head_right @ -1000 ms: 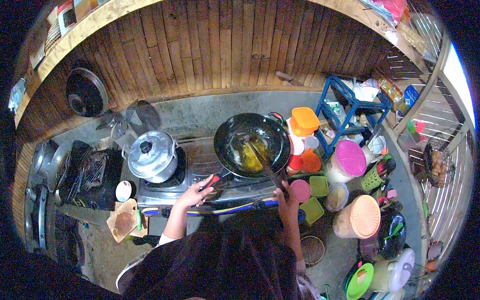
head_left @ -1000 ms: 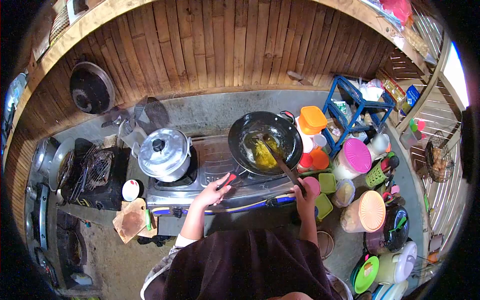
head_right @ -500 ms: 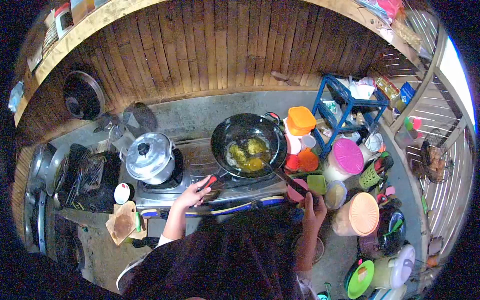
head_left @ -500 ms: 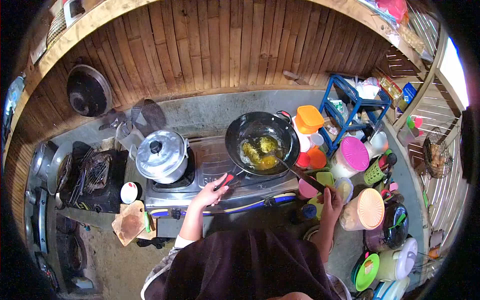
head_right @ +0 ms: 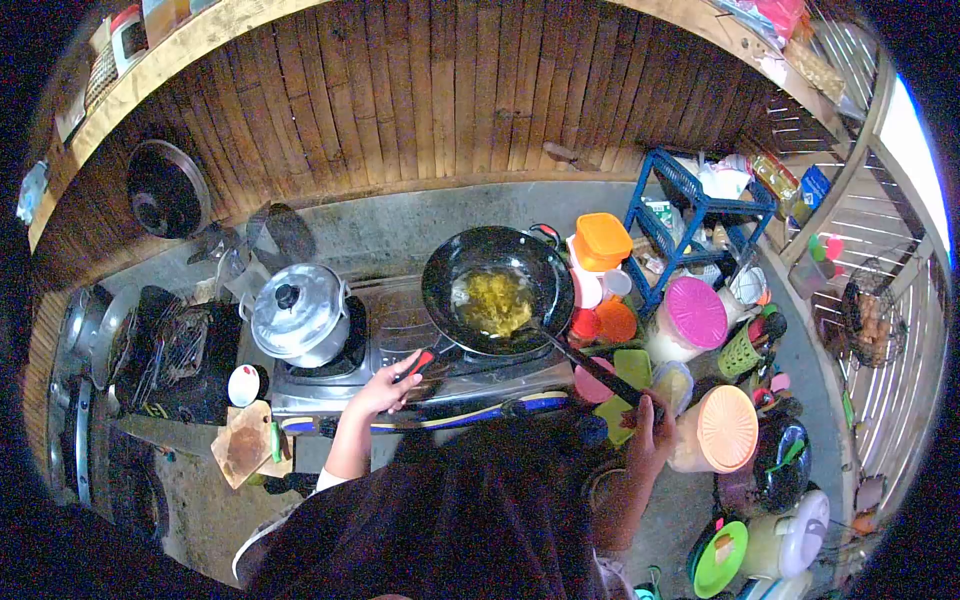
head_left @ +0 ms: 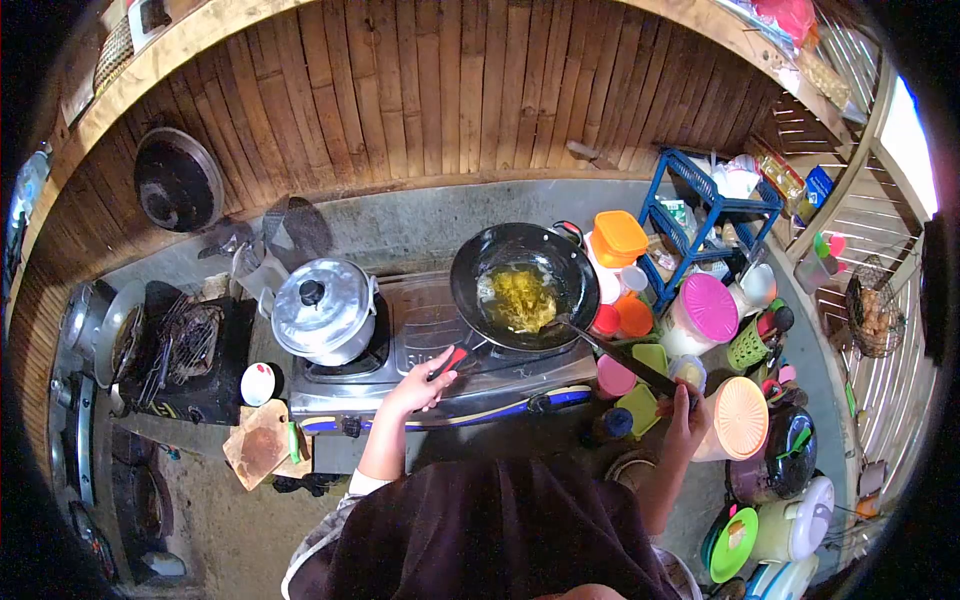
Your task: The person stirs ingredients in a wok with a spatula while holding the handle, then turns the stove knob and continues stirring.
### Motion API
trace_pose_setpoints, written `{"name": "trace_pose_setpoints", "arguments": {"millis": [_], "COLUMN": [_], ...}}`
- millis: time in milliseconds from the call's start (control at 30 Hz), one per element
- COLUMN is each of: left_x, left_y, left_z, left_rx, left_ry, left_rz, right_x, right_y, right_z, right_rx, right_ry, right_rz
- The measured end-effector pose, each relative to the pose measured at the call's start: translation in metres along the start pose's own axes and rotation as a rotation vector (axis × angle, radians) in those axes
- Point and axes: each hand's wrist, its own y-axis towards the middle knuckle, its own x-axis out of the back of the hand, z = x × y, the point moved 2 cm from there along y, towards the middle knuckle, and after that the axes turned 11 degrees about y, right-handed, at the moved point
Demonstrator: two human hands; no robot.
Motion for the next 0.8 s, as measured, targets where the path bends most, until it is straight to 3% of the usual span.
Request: {"name": "trace_pose_setpoints", "arguments": {"millis": [333,400,500,600,667,733,800], "left_x": [0.000,0.000,0.000,0.001,0.000,0.000,0.000], "left_y": [0.007,0.005,0.001,0.000,0.001,0.003,0.003], "left_z": [0.010,0.008,0.002,0.000,0.000,0.003,0.004], "left_rx": [-0.015,-0.014,-0.017,-0.025,-0.030,-0.036,-0.028], "left_ry": [0.017,0.025,0.031,0.033,0.037,0.043,0.030], "left_rz": [0.000,-0.002,-0.006,-0.006,-0.003,-0.020,-0.008], "right_x": [-0.029,-0.030,-0.052,-0.060,-0.063,-0.069,-0.073], "right_y": [0.003,0.007,0.005,0.007,0.006,0.001,-0.003], "right_z": [-0.043,-0.060,-0.054,-0.087,-0.098,-0.098,-0.096], "right_rx": [-0.145,-0.104,-0.223,-0.238,-0.195,-0.304,-0.321], "right_ry": [0.137,0.010,0.168,0.219,0.223,0.080,0.127], "right_rz": [0.112,0.125,0.235,0.271,0.304,0.370,0.351]}}
